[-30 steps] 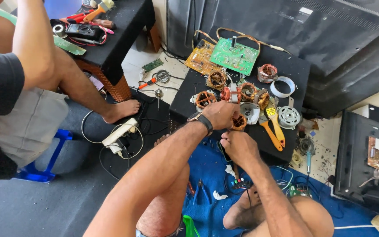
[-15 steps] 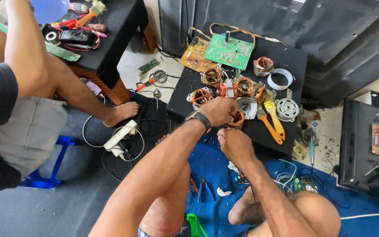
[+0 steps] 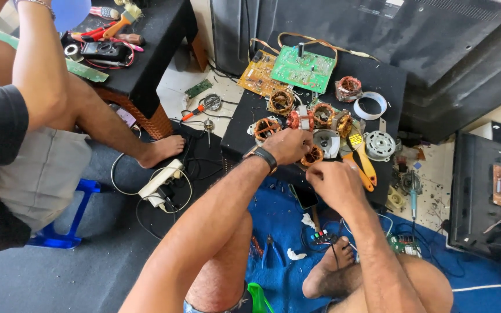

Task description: The person sits on the floor and uses their hands to manipulate copper wire coils and small electronic components on a low table. They repeatedly pick up, inspect, and adjust the coils while another person works nearby.

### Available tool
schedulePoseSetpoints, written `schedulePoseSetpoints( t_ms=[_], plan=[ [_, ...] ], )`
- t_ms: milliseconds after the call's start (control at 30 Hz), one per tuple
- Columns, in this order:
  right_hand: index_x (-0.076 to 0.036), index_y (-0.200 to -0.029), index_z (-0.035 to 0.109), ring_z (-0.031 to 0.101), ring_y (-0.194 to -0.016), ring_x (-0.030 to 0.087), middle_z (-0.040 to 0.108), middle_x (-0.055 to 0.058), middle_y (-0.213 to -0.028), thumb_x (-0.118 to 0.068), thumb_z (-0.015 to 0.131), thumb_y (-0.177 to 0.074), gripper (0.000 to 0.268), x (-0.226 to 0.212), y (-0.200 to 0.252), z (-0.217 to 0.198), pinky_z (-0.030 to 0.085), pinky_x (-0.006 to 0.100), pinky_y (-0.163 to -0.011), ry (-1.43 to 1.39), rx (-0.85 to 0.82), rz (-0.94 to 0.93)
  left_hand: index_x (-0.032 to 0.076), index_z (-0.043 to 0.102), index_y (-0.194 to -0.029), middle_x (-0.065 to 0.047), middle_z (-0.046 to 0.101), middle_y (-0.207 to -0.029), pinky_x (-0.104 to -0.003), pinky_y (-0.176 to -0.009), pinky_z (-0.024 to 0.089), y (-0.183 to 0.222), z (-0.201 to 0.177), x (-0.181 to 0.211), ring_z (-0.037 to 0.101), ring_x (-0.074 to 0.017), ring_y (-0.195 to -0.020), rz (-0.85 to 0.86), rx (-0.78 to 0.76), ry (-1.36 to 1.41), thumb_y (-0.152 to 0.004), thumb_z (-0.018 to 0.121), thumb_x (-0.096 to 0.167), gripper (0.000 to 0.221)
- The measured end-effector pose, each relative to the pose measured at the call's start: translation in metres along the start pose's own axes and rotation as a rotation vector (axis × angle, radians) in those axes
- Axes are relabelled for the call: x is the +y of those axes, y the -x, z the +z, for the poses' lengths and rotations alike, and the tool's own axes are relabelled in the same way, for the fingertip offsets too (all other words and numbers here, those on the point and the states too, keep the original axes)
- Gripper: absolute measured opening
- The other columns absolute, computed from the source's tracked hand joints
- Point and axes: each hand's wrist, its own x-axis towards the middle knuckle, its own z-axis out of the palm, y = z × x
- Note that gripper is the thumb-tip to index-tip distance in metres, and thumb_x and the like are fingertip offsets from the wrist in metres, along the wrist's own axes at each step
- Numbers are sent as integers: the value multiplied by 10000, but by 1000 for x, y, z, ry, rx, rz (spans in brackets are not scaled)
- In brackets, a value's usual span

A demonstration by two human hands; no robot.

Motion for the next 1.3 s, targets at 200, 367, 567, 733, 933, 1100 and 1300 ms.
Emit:
schedulePoseSetpoints(
  t_ms=[200,367,567,733,933,1100,1300],
  plan=[
    [-243,-1041,802,697,-1041,364,792,92,-927,-411,654,-933,248,7,0,-32,454,492,-1075,-113,108,26,223,706,-967,-119,762,-1001,-457,-851,591,-1,-1,-3,724,-368,-1046,59,9,-31,-880,674,333,144],
    [-277,-1032,785,733,-937,150,787,-54,-873,-369,631,-938,203,8,-5,-42,530,326,-910,-517,128,228,201,680,-942,-128,751,-975,-501,-826,588,7,-11,7,726,-394,-1016,102,44,-47,-835,728,287,145],
    [-12,-1103,706,751,-758,227,756,164,-871,-171,624,-962,227,2,-12,-26,603,328,-773,-1102,122,196,203,720,-1123,-150,766,-1002,-494,-911,576,9,-16,23,708,-394,-1081,175,-5,45,-850,663,258,284],
    [-24,-1059,724,749,-694,237,735,171,-781,-145,694,-921,186,9,-14,-12,607,322,-714,-1053,62,180,219,768,-1030,-141,780,-933,-488,-907,577,7,-6,15,729,-363,-1027,140,-20,186,-849,591,259,256],
    [-200,-950,796,734,-923,259,783,47,-816,-393,731,-815,244,-8,-3,-14,532,366,-861,-484,-60,232,91,796,-967,-161,756,-824,-329,-571,685,3,-10,6,755,-236,-646,-3,-204,651,-858,598,220,260],
    [-306,-978,816,704,-1062,325,799,-26,-922,-461,717,-790,263,9,-11,-5,513,420,-994,-302,-64,281,42,779,-967,-169,729,-816,-357,-595,682,1,-11,1,745,-238,-649,7,-201,706,-841,688,232,245],
    [-415,-963,801,688,-968,258,779,-143,-853,-549,693,-836,213,13,-11,-21,450,352,-1026,-131,76,286,82,798,-870,-146,706,-628,-303,-501,678,3,-17,4,728,-216,-531,6,-113,663,-828,733,254,189]
  ],
)
